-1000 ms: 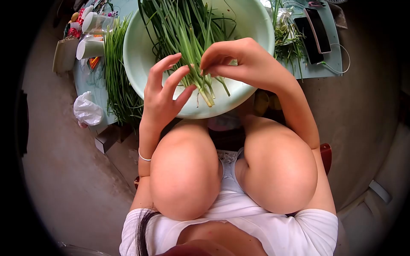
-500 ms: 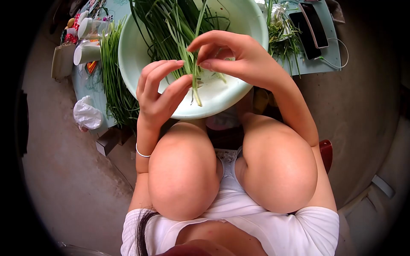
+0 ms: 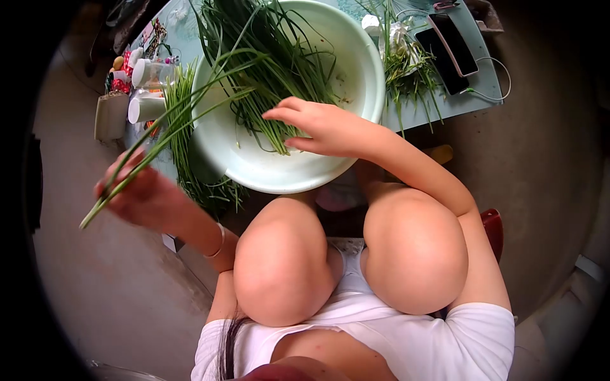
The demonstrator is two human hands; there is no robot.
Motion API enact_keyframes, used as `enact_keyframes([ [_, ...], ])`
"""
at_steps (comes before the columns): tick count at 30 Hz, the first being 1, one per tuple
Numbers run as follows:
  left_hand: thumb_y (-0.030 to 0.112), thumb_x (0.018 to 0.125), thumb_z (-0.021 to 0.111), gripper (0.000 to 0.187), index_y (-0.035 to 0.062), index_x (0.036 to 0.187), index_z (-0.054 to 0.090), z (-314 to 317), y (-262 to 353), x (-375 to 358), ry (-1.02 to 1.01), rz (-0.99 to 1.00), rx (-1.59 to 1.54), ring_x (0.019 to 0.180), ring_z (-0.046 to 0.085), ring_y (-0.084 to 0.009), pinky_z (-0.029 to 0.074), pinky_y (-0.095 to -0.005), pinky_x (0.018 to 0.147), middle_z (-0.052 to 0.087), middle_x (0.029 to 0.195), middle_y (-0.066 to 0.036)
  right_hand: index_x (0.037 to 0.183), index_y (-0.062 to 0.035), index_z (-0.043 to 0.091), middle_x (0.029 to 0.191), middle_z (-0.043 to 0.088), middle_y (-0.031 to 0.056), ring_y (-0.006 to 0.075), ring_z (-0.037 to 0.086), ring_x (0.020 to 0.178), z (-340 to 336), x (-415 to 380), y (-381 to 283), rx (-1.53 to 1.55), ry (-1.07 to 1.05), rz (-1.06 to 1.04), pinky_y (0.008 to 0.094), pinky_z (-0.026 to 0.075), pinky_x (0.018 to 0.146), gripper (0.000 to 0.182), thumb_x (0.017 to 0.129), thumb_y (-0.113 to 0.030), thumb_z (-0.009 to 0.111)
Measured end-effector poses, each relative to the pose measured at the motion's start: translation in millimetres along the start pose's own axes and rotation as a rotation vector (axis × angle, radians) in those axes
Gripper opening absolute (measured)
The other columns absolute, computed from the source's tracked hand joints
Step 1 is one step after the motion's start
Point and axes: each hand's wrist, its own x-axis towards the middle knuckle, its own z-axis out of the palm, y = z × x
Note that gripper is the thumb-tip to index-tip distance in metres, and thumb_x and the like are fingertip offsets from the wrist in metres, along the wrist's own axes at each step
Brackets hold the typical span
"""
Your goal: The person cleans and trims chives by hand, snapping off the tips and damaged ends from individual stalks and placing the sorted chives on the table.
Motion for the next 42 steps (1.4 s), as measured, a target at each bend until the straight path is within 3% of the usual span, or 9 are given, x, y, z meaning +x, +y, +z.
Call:
enact_keyframes([
  [3, 0.031, 0.087, 0.061, 0.013, 0.0188, 0.091, 0.065, -3.9, 42.8, 40.0, 0.077, 0.304, 0.111, 0.083, 0.055, -0.022, 0.044, -0.0372, 0.081, 0.057, 0.083, -0.004, 0.111, -0.0029, 0.057, 0.098, 0.063, 0.0114, 0.0276, 0.062, 0.09, 1.3, -0.5, 5.9, 0.047, -0.037, 0.021, 0.0368, 0.05, 0.079, 0.026, 0.087, -0.014, 0.057],
  [8, 0.028, 0.084, 0.065, 0.011, 0.0174, 0.085, 0.064, 16.1, 74.8, 82.2, 0.091, 0.543, 0.218, 0.084, 0.054, -0.0167, 0.042, -0.038, 0.082, 0.058, 0.087, -0.001, 0.108, -0.0021, 0.06, 0.094, 0.066, 0.0117, 0.0255, 0.064, 0.085, -1.8, 0.7, 3.9, 0.148, -0.012, 0.069, 0.0345, 0.051, 0.076, 0.023, 0.089, -0.015, 0.056],
  [12, 0.014, 0.086, 0.057, 0.013, 0.0042, 0.094, 0.059, 13.9, 40.1, 83.1, -0.117, -0.169, -0.306, 0.072, 0.059, -0.0156, 0.047, -0.0305, 0.075, 0.063, 0.082, -0.008, 0.106, 0.001, 0.061, 0.093, 0.067, 0.0105, 0.0162, 0.065, 0.085, -11.0, 1.3, -3.0, 0.309, 0.032, 0.109, 0.0281, 0.051, 0.074, 0.019, 0.092, -0.01, 0.054],
  [14, 0.007, 0.09, 0.054, 0.021, -0.0026, 0.109, 0.057, 40.7, -15.7, 48.4, -0.284, -0.092, 0.274, 0.073, 0.063, -0.0176, 0.053, -0.0271, 0.066, 0.065, 0.089, -0.011, 0.105, 0.0023, 0.06, 0.087, 0.066, 0.0093, 0.0138, 0.064, 0.078, -21.4, -2.1, -11.9, 0.525, 0.139, 0.148, 0.0258, 0.051, 0.07, 0.02, 0.096, -0.012, 0.049],
  [16, 0.004, 0.087, 0.06, 0.021, -0.0016, 0.108, 0.06, 63.5, -45.1, 20.0, -0.471, -0.432, 0.346, 0.072, 0.063, -0.0145, 0.052, -0.0245, 0.062, 0.066, 0.085, -0.009, 0.103, 0.0016, 0.061, 0.085, 0.066, 0.0067, 0.0108, 0.061, 0.074, -36.1, -7.7, -15.1, 0.652, 0.273, 0.117, 0.0232, 0.049, 0.068, 0.021, 0.096, -0.016, 0.05],
  [20, 0.008, 0.081, 0.069, 0.02, 0.005, 0.1, 0.064, 84.6, -83.8, -33.9, -0.593, -0.324, 0.723, 0.069, 0.065, -0.0131, 0.051, -0.0234, 0.059, 0.066, 0.077, -0.007, 0.1, -0.0006, 0.06, 0.083, 0.065, 0.0055, 0.0082, 0.059, 0.068, -56.2, -16.1, -30.4, 0.658, 0.448, 0.166, 0.0206, 0.046, 0.06, 0.021, 0.093, -0.02, 0.058],
  [23, 0.007, 0.08, 0.069, 0.019, 0.0055, 0.099, 0.064, 89.7, -87.8, -44.3, -0.654, -0.294, 0.758, 0.068, 0.066, -0.0167, 0.052, -0.0258, 0.06, 0.066, 0.079, -0.008, 0.095, 0.0, 0.059, 0.081, 0.066, 0.0047, 0.0075, 0.06, 0.066, -52.5, -18.4, -30.0, 0.301, 0.489, 0.232, 0.021, 0.047, 0.058, 0.021, 0.088, -0.019, 0.064],
  [28, 0.007, 0.079, 0.069, 0.018, 0.0054, 0.097, 0.064, 93.1, -88.5, -47.2, -0.707, -0.164, 0.836, 0.069, 0.066, -0.0193, 0.053, -0.0277, 0.062, 0.066, 0.085, -0.009, 0.093, 0.0007, 0.06, 0.078, 0.066, 0.005, 0.0075, 0.063, 0.069, -44.1, -13.7, -26.5, 0.284, 0.605, 0.178, 0.0212, 0.049, 0.061, 0.014, 0.085, -0.009, 0.066],
  [42, 0.008, 0.079, 0.07, 0.018, 0.0034, 0.096, 0.065, 92.2, -91.6, -51.0, -0.696, -0.388, 0.684, 0.069, 0.065, -0.0157, 0.052, -0.025, 0.06, 0.067, 0.081, -0.008, 0.092, -0.0004, 0.062, 0.074, 0.065, 0.003, 0.0062, 0.062, 0.065, -50.8, -22.0, -16.3, 0.227, 0.823, 0.121, 0.0185, 0.048, 0.057, 0.011, 0.087, -0.01, 0.064],
])
